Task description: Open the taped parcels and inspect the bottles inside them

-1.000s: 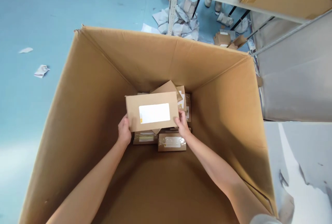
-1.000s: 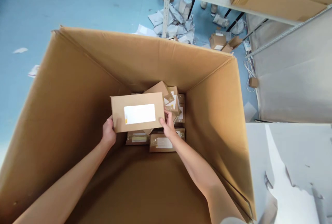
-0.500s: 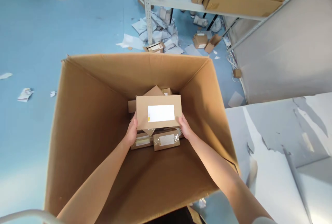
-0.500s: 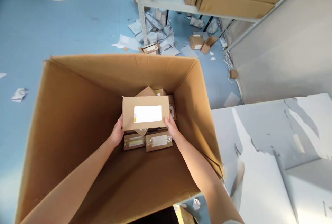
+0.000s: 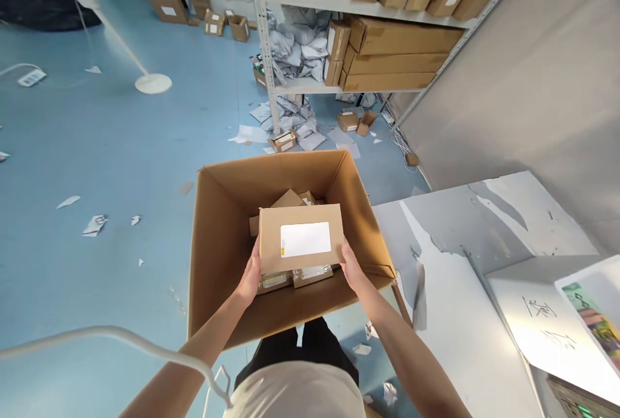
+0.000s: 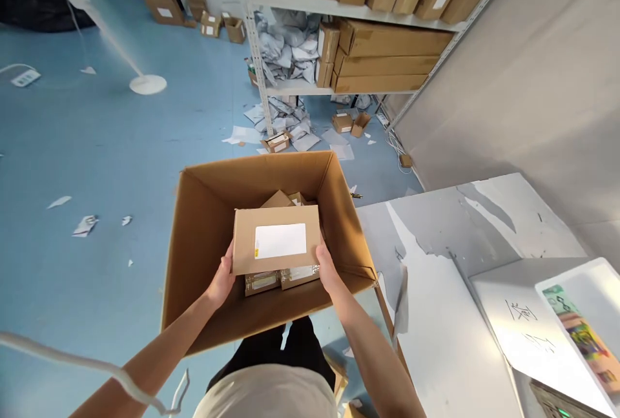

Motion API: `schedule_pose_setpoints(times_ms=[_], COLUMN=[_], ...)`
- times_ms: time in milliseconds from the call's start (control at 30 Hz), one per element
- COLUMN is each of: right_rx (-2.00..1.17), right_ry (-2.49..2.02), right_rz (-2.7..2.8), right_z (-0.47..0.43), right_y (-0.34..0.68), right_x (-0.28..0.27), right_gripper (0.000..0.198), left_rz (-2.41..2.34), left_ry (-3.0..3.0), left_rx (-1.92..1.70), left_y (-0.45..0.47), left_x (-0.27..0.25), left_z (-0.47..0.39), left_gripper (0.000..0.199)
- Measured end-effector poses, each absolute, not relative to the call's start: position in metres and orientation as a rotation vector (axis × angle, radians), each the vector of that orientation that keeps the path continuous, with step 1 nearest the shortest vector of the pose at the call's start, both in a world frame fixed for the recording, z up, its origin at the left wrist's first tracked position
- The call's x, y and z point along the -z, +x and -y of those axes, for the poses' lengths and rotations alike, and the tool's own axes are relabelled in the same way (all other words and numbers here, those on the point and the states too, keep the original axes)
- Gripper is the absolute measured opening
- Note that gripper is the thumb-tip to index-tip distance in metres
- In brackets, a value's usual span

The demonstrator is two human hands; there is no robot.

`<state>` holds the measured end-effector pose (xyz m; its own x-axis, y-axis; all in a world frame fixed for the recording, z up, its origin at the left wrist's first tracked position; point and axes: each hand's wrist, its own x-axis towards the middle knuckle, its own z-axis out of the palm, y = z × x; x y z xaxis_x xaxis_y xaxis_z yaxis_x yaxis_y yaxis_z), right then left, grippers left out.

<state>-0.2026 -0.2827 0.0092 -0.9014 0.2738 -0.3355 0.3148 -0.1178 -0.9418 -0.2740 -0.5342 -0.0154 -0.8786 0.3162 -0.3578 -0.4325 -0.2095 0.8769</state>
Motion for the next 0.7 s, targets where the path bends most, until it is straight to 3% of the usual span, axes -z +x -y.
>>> schedule_pose_setpoints(times_ms=[367, 533, 700], right_rx=[2.343, 2.557, 2.693], right_ry=[0.896, 0.86, 1.165], right_rz=[-1.818, -1.928, -1.971], right_z=[0.312, 0.303, 0.276], right_y=[-0.113, -0.083, -0.029], right_x=[-0.028, -0.047, -0.046], right_gripper=[0.09, 0.083, 0.075], left_rz=[-1.494, -1.417, -1.252], left_ry=[0.096, 0.165, 0.328], left_rx=[-2.052, -1.934, -1.789], left_y=[-0.213, -0.221, -0.223], left_x=[-0.01, -0.013, -0.014], left_z=[0.567, 0.535, 0.471], left_gripper=[0.092, 0.094, 0.089])
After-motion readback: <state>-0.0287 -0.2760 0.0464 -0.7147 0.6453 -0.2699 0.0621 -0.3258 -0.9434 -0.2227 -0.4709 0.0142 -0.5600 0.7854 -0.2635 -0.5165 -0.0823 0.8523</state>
